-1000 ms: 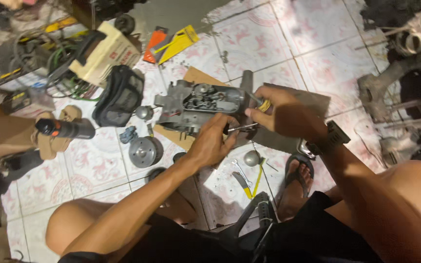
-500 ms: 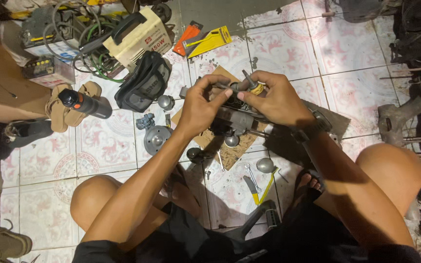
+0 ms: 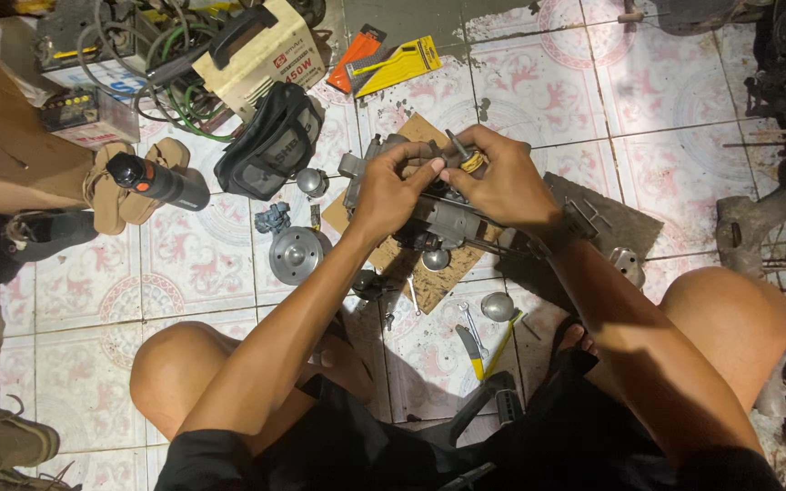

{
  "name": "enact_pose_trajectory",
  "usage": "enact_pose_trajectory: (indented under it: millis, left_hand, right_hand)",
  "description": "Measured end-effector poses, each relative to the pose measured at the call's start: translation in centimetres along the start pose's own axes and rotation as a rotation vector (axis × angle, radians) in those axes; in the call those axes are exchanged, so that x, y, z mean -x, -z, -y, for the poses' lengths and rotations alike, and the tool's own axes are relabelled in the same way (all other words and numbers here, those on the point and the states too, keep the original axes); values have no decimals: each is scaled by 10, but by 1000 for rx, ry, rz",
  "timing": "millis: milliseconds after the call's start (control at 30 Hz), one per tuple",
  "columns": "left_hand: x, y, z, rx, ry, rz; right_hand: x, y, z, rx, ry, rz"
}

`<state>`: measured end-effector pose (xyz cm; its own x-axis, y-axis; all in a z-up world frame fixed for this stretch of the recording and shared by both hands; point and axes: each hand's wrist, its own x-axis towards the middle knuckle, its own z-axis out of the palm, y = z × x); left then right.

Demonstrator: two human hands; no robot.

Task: The person sits on the floor and uses a screwdriver to remove screws from a disassembled engine casing. They then use a wrench to loosen and remove a bolt from the engine part.

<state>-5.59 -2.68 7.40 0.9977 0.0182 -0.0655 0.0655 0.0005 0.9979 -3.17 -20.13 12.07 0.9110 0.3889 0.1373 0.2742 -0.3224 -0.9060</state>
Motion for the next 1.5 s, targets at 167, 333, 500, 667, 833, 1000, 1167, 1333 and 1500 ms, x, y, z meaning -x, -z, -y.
enact_pose_trajectory:
  millis: [167,333,500,667,833,1000,1167,1333,1500]
  left_hand:
    - [-15,0,7,-168,-25,35]
    - [-26,5,19,-245,-30,46]
    - [-33,7,28,-507,-134,77]
    - [-34,7,36,-530,-149,109]
    - [-35,3,36,-495,-162,131]
    - [-35,3,36,-485,-162,163]
    - [-35,4,37,-476,-155,162]
    - [-36,6,37,-459,-154,164]
    - [-35,9,41,-469,-148,169]
  right_hand:
    - [-1,1,-13,-22,-46,39]
    - [-5,-7,-36,-150,-94,58]
    - [-4,-16,-40,-92,-137,10]
    - [-10,-20,-60,-84,-130,-16]
    - [-10,-19,-57,53,-79,-35]
    - [-7,-21,-55,121,-38,-45]
    - [-6,-21,-70,192,31,-50]
    - [-7,-15,-69,248,151,-52]
    - [-3,-2,-65,379,203,123]
